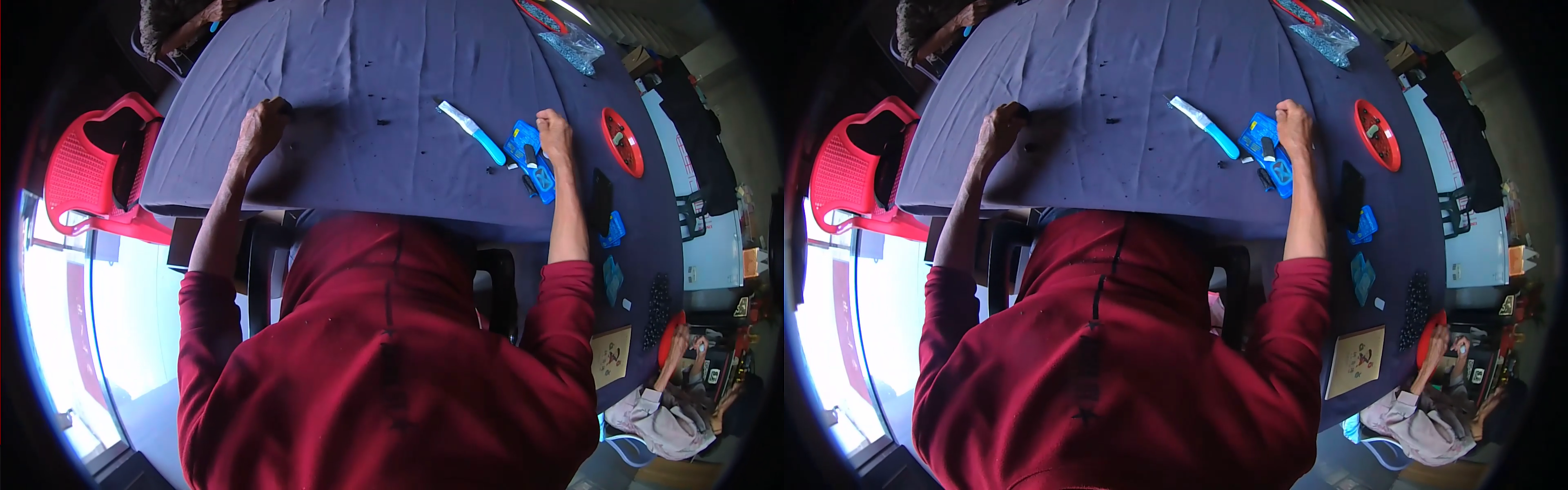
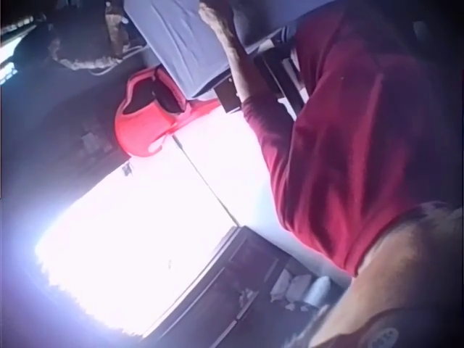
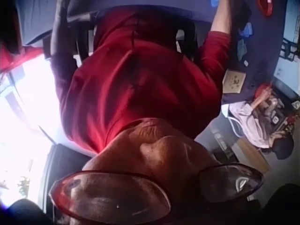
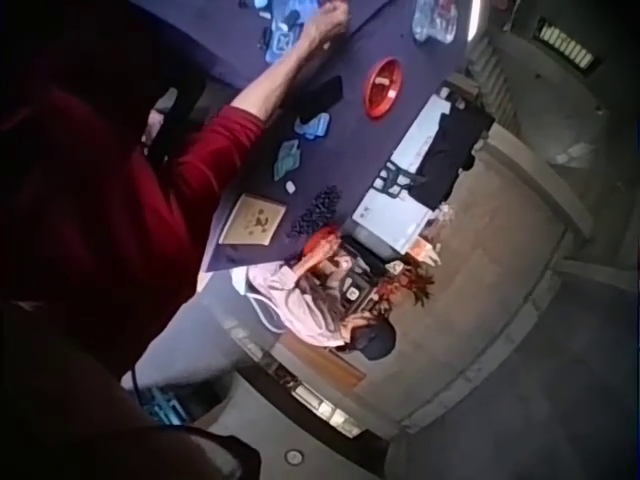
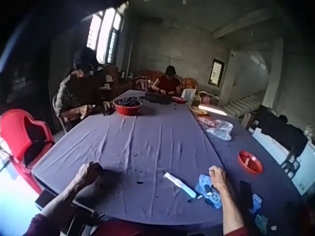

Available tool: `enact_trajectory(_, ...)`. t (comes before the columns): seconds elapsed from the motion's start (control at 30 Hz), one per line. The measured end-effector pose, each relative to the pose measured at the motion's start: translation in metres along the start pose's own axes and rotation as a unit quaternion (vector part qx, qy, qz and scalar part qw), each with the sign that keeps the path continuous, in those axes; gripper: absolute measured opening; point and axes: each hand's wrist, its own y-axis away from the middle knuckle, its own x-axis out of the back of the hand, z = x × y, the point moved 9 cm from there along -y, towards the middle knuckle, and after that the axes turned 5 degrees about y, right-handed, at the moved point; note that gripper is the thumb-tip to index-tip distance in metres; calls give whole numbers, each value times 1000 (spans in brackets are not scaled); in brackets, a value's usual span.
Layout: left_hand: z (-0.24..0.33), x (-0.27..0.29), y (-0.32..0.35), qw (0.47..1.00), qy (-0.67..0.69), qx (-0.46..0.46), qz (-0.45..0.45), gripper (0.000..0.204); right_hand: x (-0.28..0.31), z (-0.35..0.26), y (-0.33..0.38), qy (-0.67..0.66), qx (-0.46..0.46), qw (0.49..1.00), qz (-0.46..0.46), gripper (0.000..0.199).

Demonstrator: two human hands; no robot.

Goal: Assembling small black plastic parts by manually inserting white cylindrical components into them.

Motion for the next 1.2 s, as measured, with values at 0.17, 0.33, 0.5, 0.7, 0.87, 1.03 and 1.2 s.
enact_trajectory(0.17, 0, -1, 1, 1000, 14, -18, -10, 16, 38, -59, 15, -117, 96, 986, 72, 13)
enact_trajectory(0.33, -3, -1, 4, 1000, 30, -2, -5, 18, 34, -82, 10, -34, 118, 986, 115, 13)
enact_trajectory(0.5, 1, 2, 3, 997, 73, -32, -4, 20, 14, -17, 0, -219, -55, 970, 89, 13)
enact_trajectory(0.7, -1, 9, 11, 996, 57, -68, 28, 20, 28, -80, 38, -365, -68, 926, -65, 12)
enact_trajectory(0.87, -2, 21, 21, 990, 137, -25, 24, 28, 17, -161, 49, -306, 89, 940, -124, 9)
enact_trajectory(1.03, 22, 70, 50, 970, 36, -92, 220, 19, -1, -211, 43, -191, 247, 949, -38, 10)
enact_trajectory(1.2, 96, 52, 73, 959, -64, -219, 166, 11, -28, -221, 42, -102, 283, 952, -53, 16)
